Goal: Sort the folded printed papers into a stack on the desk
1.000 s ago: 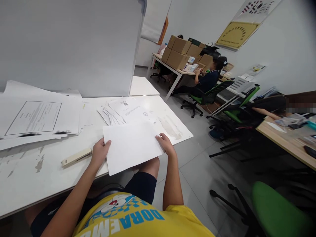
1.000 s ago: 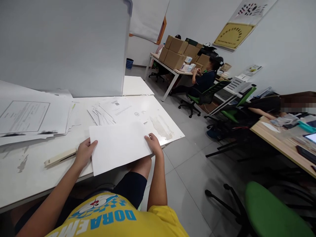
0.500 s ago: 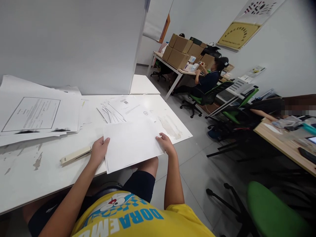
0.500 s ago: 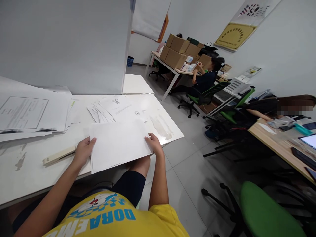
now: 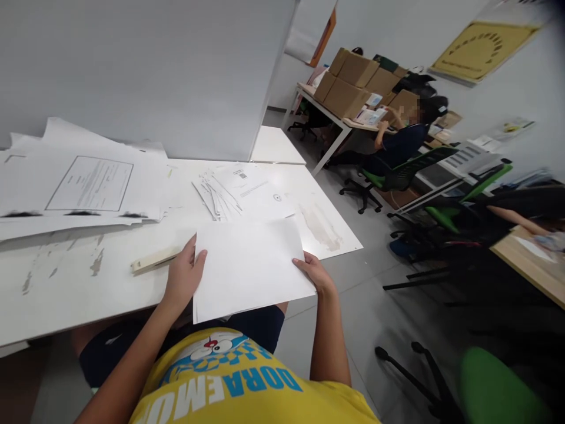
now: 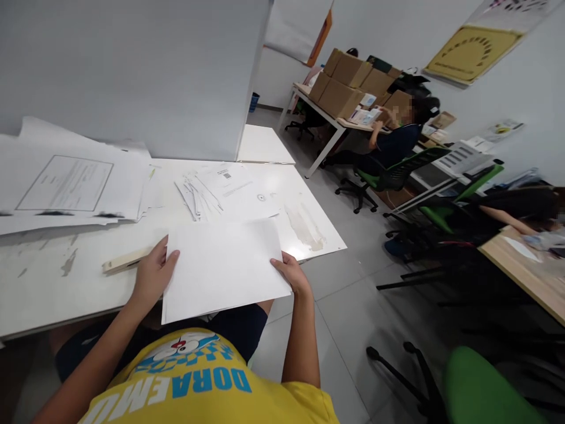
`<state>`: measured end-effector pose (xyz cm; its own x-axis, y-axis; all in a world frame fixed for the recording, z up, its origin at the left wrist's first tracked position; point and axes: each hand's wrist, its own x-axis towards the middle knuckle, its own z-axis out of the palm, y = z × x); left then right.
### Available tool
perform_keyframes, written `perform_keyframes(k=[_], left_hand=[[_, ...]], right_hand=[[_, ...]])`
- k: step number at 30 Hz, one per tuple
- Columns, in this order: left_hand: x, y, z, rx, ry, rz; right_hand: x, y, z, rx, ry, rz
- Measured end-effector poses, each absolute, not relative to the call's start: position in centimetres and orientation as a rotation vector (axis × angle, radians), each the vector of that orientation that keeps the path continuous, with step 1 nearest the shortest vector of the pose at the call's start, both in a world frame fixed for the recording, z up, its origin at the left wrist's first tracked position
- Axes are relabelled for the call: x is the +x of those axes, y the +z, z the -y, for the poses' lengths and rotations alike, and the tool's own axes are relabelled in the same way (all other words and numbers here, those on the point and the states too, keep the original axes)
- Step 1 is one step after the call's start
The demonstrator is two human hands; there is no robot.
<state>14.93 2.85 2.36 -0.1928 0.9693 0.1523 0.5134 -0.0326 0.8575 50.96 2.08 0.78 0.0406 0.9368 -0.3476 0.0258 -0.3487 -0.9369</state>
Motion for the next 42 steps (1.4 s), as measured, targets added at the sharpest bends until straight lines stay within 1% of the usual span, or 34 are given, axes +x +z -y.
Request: perform_keyframes(k=[3, 5, 8, 11, 15, 27, 34, 42], left_hand=[[12.8, 2.9, -1.3, 1.835, 1.255, -1.893], [10.8, 2.5, -0.9, 2.079, 1.211, -1.936], [8.2, 1.3, -0.5, 2.302, 0.982, -1.922], [7.0, 0.4, -0.2, 2.390, 0.742, -1.893], [6.6, 0.4, -0.4, 2.425, 0.624, -1.879], [6.3, -0.1, -0.6, 2.456, 0.646, -1.884], [6.0, 0.3, 0.1, 2.494, 0.646, -1.869], [5.5, 0.7, -0.2, 2.415, 0.654, -1.740]], right_hand=[[49.9, 0.8, -2.4, -1.552, 1.448, 1.060], [49.1, 0.7, -2.8, -1.591, 1.449, 1.100], [48.3, 0.7, -3.2, -1.653, 1.440, 1.157], [48.1, 0.9, -3.1, -1.700, 1.433, 1.204], [48.1, 1.6, -2.7, -1.747, 1.411, 1.226], [47.2, 2.4, -0.8, -1.871, 1.225, 1.264], [46.0, 3.0, 0.4, -1.905, 1.274, 1.171], [45.3, 3.3, -0.7, -1.816, 1.329, 1.202]])
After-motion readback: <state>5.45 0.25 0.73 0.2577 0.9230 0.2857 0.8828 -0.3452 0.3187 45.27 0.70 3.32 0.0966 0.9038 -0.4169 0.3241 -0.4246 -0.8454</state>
